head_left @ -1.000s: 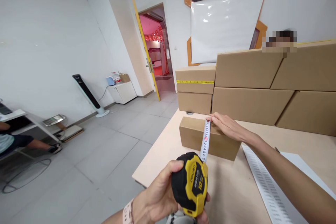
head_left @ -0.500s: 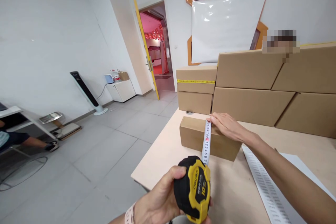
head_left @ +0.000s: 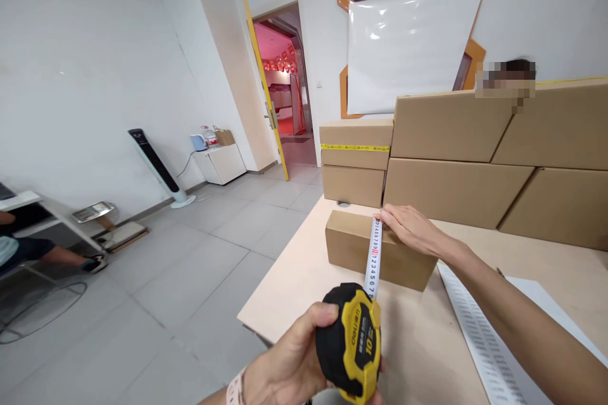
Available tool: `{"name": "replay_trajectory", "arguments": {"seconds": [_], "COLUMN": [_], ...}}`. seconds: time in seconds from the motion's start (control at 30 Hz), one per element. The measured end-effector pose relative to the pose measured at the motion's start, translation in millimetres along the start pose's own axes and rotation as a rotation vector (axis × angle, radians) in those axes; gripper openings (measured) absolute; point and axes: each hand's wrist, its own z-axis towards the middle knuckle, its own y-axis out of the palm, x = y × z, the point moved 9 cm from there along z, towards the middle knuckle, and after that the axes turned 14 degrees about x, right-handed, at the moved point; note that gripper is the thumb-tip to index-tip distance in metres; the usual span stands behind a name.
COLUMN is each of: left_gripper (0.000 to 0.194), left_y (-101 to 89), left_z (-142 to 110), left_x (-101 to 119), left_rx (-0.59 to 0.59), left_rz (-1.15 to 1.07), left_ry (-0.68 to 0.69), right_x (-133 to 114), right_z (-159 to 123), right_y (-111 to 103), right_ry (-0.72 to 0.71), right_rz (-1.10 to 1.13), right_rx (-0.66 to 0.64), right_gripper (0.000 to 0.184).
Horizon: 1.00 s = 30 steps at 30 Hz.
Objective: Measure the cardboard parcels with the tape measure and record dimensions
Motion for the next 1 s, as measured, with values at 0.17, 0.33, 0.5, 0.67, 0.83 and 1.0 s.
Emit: {"name": "replay_trajectory", "arguments": {"seconds": [0.17, 0.33, 0.5, 0.67, 0.83, 1.0], "left_gripper": [0.064, 0.064, 0.064, 0.066, 0.067, 0.065], "left_y": [-3.4, -2.9, -1.8, -4.4, -4.6, -4.8], "left_z": [-0.4, 0.4, 1.2, 1.5, 1.3, -0.5], "left_x": [-1.1, -0.1, -0.2, -2.2, -3.7, -3.7], "left_rx": [0.032, 0.037, 0.029, 0.044, 0.044, 0.066], "left_rz": [0.017, 0.027, 0.017, 0.015, 0.022, 0.086], "left_ry": [-0.002, 0.006, 0.006, -0.002, -0.014, -0.01], "right_x": [-0.8, -2.6, -3.5, -1.4, -0.7, 4.3], "right_z": [0.7, 0.8, 0.3, 0.3, 0.2, -2.1], "right_y": [-0.6, -1.9, -3.5, -1.8, -2.4, -2.8], "right_ry": [0.002, 0.001, 0.009, 0.017, 0.022, 0.093], "right_rz": [-0.006, -0.008, -0.03, -0.026, -0.026, 0.037], "right_rx": [0.001, -0.002, -0.001, 0.003, 0.008, 0.033], "right_gripper": [0.039, 0.039, 0.038, 0.037, 0.039, 0.036]}}
